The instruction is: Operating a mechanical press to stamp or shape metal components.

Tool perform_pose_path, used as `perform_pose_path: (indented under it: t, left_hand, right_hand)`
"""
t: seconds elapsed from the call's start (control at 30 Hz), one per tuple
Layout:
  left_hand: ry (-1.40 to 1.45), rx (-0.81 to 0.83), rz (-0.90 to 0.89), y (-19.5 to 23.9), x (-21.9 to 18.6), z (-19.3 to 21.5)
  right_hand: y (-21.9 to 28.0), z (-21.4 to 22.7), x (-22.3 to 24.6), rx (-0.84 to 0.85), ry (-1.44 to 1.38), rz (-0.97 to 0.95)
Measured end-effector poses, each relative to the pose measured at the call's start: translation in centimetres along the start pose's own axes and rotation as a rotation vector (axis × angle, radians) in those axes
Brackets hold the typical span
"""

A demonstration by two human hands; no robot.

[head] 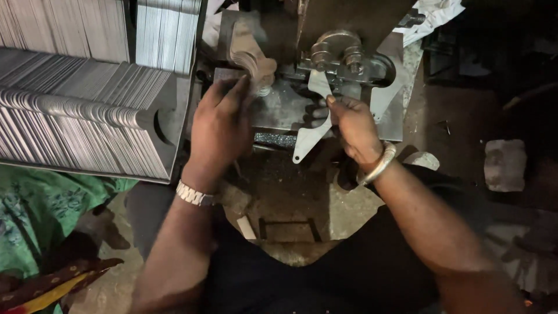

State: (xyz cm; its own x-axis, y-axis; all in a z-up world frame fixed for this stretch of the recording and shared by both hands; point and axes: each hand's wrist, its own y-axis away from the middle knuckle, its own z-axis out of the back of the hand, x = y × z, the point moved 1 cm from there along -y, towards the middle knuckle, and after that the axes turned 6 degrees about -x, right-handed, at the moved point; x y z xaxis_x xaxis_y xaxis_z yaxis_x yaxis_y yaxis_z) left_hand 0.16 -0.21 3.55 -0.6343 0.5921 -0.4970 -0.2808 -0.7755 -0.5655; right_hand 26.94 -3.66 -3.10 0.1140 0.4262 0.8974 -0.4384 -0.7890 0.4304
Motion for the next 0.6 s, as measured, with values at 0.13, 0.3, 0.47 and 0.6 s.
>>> perform_pose_path:
  t: [0.13, 0.3, 0.47, 0.6]
  left_hand:
    - [0.227, 0.33, 0.145, -0.5, -3.2, 2.8]
    - [0.299, 0.258, -0.223, 2.2, -3.5, 0.4]
    - [0.314, 0.29, -0.217, 3.6, -3.5, -3.6]
    - [0.21, 0.259, -0.167, 5.1, -3.2, -8.3]
  right_hand:
    - [-1.2, -0.1, -1.1, 0.155, -0.27, 0.074]
    - [-1.5, 0.8, -2.4, 0.102, -0.145, 0.108]
    - [1.2, 3.8, -1.6, -0.002, 0.105, 0.223]
    - [3.7, 8.3, 1.1, -0.248, 0.672, 0.474]
